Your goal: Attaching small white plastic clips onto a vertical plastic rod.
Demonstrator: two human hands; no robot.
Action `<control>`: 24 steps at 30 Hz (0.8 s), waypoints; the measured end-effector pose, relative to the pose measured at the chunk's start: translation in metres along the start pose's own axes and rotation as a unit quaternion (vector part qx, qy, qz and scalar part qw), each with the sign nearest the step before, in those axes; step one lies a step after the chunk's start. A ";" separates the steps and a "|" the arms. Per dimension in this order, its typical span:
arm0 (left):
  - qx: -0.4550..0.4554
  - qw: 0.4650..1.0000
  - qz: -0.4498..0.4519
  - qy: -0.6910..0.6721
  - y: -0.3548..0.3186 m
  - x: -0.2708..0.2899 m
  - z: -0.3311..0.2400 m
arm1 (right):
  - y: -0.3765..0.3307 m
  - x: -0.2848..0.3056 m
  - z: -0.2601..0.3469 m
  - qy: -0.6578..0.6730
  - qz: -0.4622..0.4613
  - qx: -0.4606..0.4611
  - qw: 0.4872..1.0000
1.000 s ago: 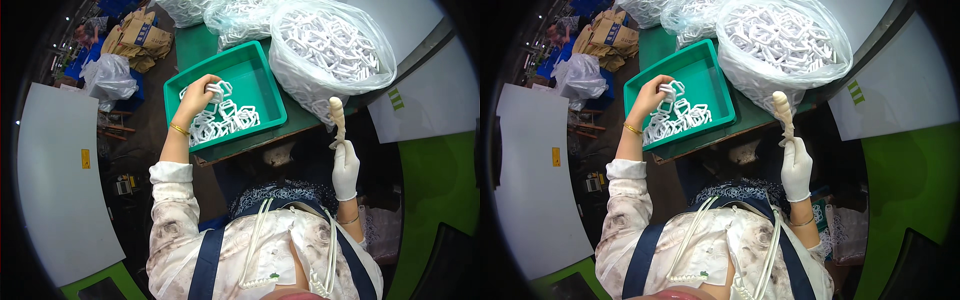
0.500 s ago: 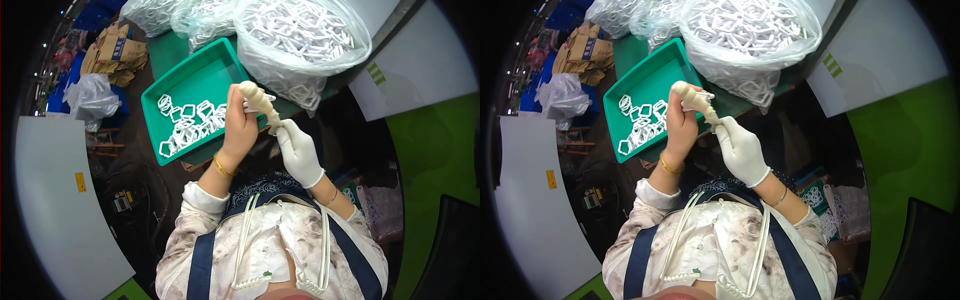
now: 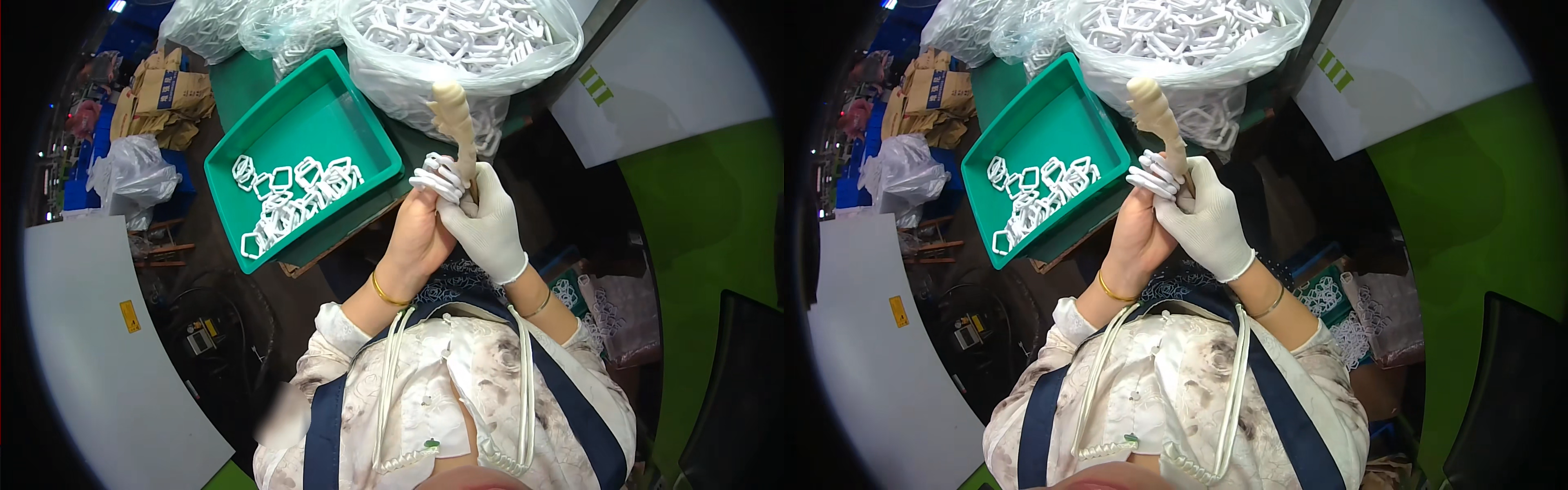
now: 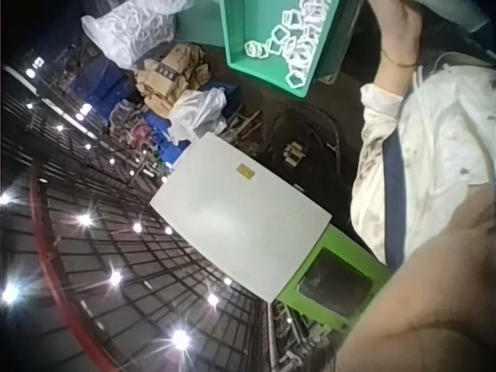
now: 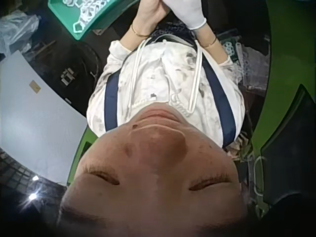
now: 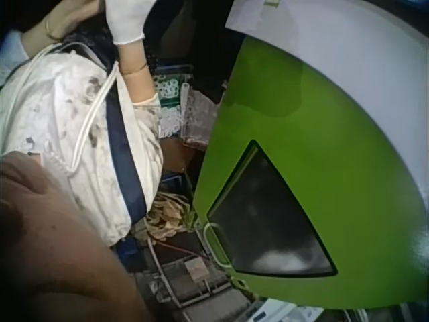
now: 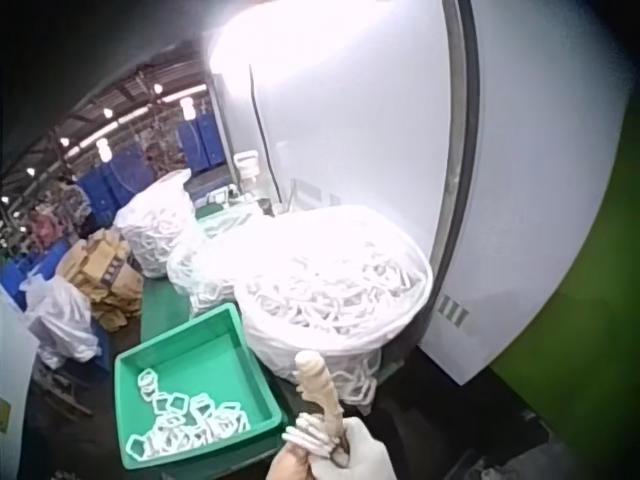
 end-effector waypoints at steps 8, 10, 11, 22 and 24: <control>-0.343 0.641 0.075 0.682 -0.015 -0.063 -0.069 | -0.001 0.010 -0.005 -0.052 0.036 -0.029 0.998; -0.365 0.510 0.123 0.769 -0.016 -0.074 -0.062 | -0.003 0.009 -0.001 -0.143 0.038 -0.023 0.989; -0.365 0.510 0.120 0.770 -0.015 -0.073 -0.063 | -0.005 0.007 0.004 -0.142 0.041 -0.023 0.989; 0.035 0.998 0.043 0.007 0.021 0.008 -0.030 | -0.030 0.044 -0.020 -0.256 -0.031 -0.010 0.966; 0.078 0.993 0.080 -0.044 0.018 0.000 -0.017 | -0.028 0.040 -0.006 -0.186 -0.055 -0.020 0.981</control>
Point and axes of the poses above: each hand's wrist, its own y-axis towards the middle knuckle, its own x-axis out of the back of the hand, z = x × y, the point moved 8 cm from there along y, towards the middle knuckle, and after that the axes turned 3 degrees about -x, right-handed, at the moved point
